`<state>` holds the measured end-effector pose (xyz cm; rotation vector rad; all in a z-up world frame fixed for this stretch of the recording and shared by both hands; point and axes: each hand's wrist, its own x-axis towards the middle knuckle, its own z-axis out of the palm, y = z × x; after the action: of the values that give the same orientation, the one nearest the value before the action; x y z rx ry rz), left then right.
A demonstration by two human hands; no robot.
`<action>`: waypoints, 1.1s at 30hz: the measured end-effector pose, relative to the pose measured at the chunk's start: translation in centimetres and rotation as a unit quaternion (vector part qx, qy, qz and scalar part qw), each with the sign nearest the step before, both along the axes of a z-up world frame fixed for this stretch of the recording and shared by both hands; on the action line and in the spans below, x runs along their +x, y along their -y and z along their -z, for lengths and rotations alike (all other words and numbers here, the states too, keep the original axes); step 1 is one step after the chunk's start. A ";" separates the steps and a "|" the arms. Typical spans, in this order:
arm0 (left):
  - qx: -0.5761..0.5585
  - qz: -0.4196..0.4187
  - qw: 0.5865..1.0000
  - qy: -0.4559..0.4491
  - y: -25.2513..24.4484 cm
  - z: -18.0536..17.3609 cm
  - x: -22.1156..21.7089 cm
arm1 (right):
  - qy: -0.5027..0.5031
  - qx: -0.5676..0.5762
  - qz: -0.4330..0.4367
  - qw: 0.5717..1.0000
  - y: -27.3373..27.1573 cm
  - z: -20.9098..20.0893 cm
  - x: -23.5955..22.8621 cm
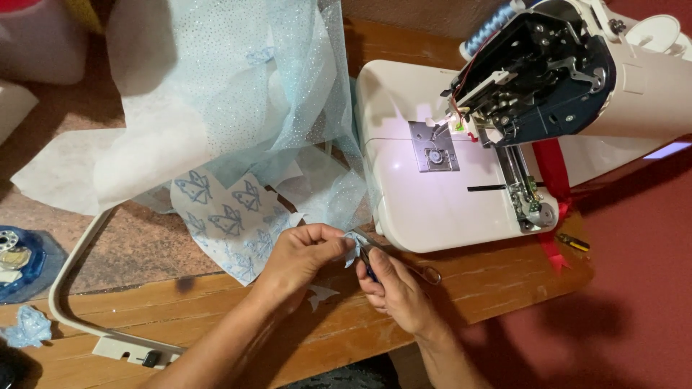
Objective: The person uses scissors to cut butterfly shapes from a piece of light blue patterned fabric. They hold the fabric with one hand and carefully trim around the printed outlines with the other, working at a wooden table next to a sewing machine.
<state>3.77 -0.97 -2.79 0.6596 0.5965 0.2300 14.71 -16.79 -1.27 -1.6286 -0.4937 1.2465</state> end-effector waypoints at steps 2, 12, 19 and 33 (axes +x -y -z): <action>0.001 -0.001 1.000 -0.007 0.0 -0.2 0.0 | -0.004 0.003 -0.002 1.000 0.0 0.0 0.1; 0.008 -0.006 1.000 0.004 0.1 -0.1 -0.2 | 0.022 0.005 -0.004 1.000 -0.1 0.6 -0.1; -0.006 -0.011 1.000 -0.013 0.4 -0.9 -0.3 | 0.019 0.021 0.012 1.000 -0.2 0.9 -0.5; -0.004 -0.050 0.999 -0.010 1.1 -1.0 -0.1 | 0.017 0.049 0.025 0.998 -1.1 0.6 -1.0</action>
<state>3.64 -2.06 -1.79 0.6253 0.6495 0.3152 13.71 -15.70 -1.91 -1.5717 -0.5240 1.1428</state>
